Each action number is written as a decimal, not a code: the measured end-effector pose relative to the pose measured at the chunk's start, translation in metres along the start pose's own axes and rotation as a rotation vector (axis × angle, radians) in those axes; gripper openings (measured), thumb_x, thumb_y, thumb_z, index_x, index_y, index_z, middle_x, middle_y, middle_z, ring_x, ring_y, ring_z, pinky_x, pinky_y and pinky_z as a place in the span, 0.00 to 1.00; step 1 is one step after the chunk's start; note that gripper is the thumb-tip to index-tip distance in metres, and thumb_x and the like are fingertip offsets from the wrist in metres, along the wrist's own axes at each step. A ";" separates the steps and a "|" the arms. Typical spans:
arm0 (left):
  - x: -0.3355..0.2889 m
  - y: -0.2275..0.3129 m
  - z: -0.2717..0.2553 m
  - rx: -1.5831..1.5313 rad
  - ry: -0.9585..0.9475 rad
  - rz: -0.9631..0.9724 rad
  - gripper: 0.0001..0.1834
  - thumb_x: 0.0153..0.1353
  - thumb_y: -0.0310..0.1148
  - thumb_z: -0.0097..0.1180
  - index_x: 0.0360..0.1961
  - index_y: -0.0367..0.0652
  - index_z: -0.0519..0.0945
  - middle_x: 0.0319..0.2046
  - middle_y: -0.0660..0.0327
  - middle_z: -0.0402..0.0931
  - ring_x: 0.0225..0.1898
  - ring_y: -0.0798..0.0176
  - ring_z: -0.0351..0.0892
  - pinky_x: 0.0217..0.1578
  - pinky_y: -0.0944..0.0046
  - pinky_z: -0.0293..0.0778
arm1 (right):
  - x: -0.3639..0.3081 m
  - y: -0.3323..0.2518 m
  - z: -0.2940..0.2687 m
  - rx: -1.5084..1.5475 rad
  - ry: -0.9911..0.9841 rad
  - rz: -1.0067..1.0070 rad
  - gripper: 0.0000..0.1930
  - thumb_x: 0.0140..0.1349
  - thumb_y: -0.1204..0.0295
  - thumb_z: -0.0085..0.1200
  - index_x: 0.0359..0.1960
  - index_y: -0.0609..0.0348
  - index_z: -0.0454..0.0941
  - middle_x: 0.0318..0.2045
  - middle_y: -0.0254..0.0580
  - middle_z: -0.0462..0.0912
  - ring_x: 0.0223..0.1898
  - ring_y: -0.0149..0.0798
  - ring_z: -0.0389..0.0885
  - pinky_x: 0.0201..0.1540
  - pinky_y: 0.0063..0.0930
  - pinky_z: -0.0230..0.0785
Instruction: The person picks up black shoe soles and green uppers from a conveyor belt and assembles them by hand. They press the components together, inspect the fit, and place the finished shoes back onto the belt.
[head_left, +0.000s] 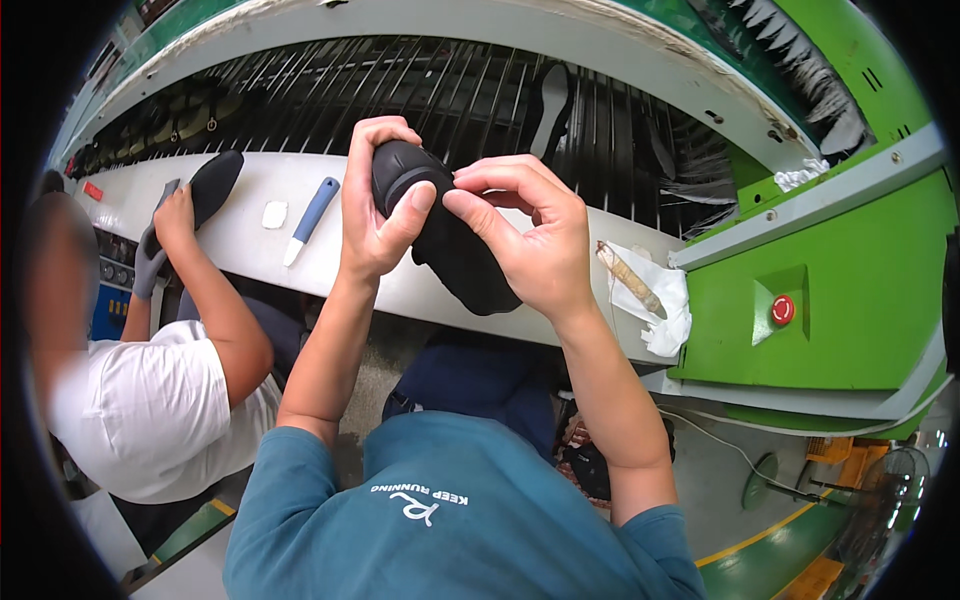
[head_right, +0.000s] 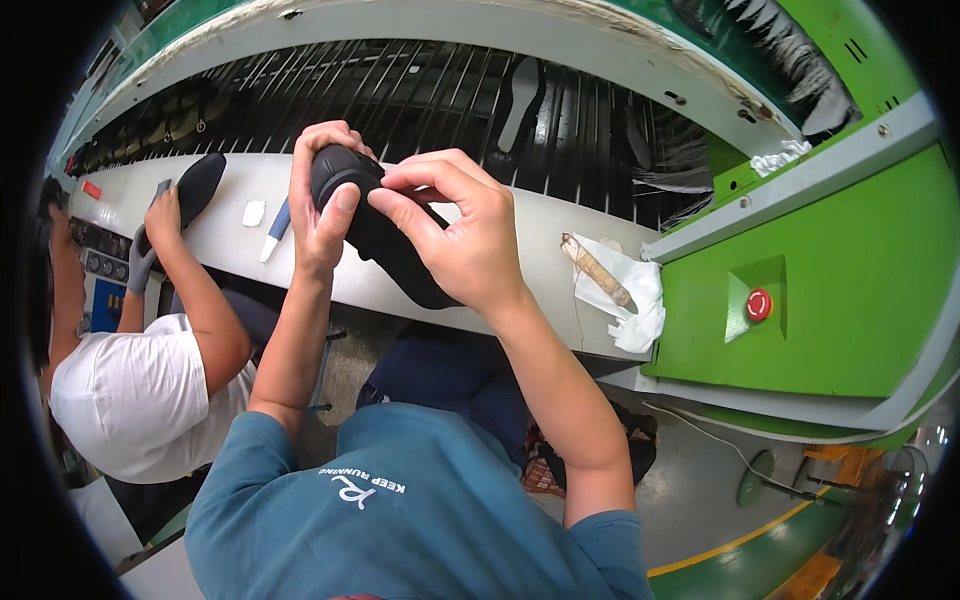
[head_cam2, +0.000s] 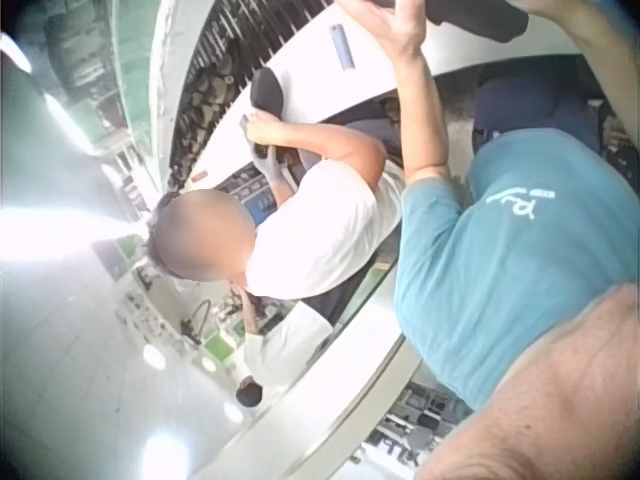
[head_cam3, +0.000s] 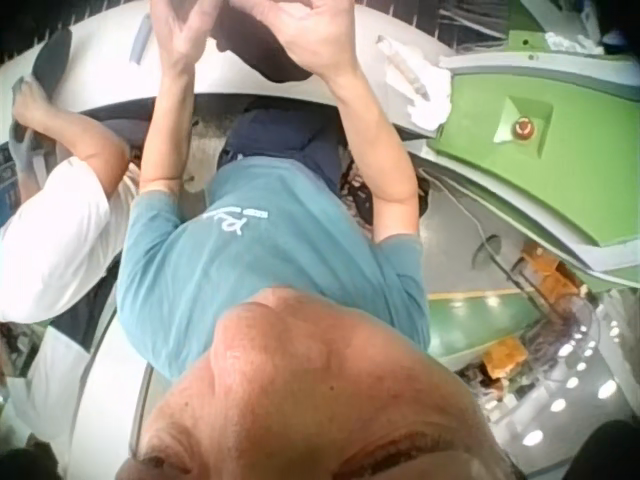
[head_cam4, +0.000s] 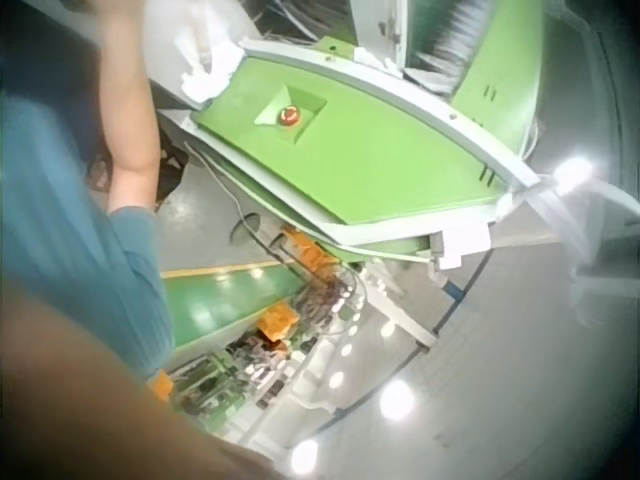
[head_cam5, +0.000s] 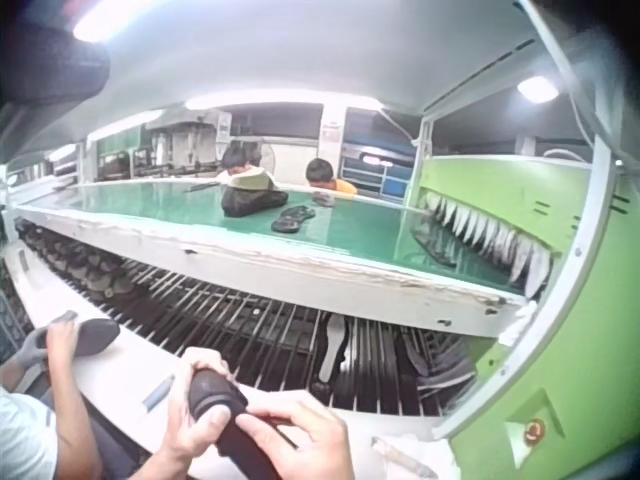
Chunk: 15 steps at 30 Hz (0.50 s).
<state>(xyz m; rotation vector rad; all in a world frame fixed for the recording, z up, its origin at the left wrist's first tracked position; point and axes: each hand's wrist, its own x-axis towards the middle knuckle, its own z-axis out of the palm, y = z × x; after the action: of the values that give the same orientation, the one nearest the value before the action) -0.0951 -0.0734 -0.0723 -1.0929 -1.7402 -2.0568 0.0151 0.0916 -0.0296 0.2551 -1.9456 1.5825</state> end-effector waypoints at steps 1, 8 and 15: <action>-0.006 -0.005 -0.002 -0.013 0.019 -0.007 0.34 0.63 0.53 0.72 0.58 0.37 0.75 0.54 0.55 0.69 0.50 0.63 0.76 0.54 0.61 0.75 | 0.000 0.001 0.003 -0.004 -0.005 0.005 0.08 0.65 0.76 0.76 0.44 0.62 0.92 0.44 0.42 0.90 0.45 0.36 0.92 0.50 0.31 0.88; -0.068 -0.025 -0.003 -0.216 0.179 -0.079 0.34 0.65 0.50 0.70 0.60 0.38 0.70 0.53 0.53 0.67 0.54 0.56 0.75 0.58 0.51 0.78 | -0.021 0.015 0.028 -0.141 -0.098 0.064 0.07 0.63 0.75 0.77 0.39 0.61 0.91 0.46 0.42 0.91 0.48 0.39 0.90 0.55 0.34 0.82; -0.159 -0.034 0.005 -0.182 0.374 -0.101 0.39 0.69 0.59 0.67 0.61 0.37 0.66 0.56 0.49 0.65 0.58 0.50 0.73 0.65 0.34 0.78 | -0.073 0.019 0.046 -0.154 -0.231 0.185 0.08 0.59 0.76 0.77 0.37 0.59 0.89 0.47 0.40 0.90 0.51 0.44 0.87 0.55 0.37 0.80</action>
<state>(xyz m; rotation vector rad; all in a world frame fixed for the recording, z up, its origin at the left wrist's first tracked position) -0.0034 -0.1041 -0.2026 -0.6166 -1.4738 -2.3360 0.0479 0.0373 -0.0909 0.2058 -2.3156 1.5641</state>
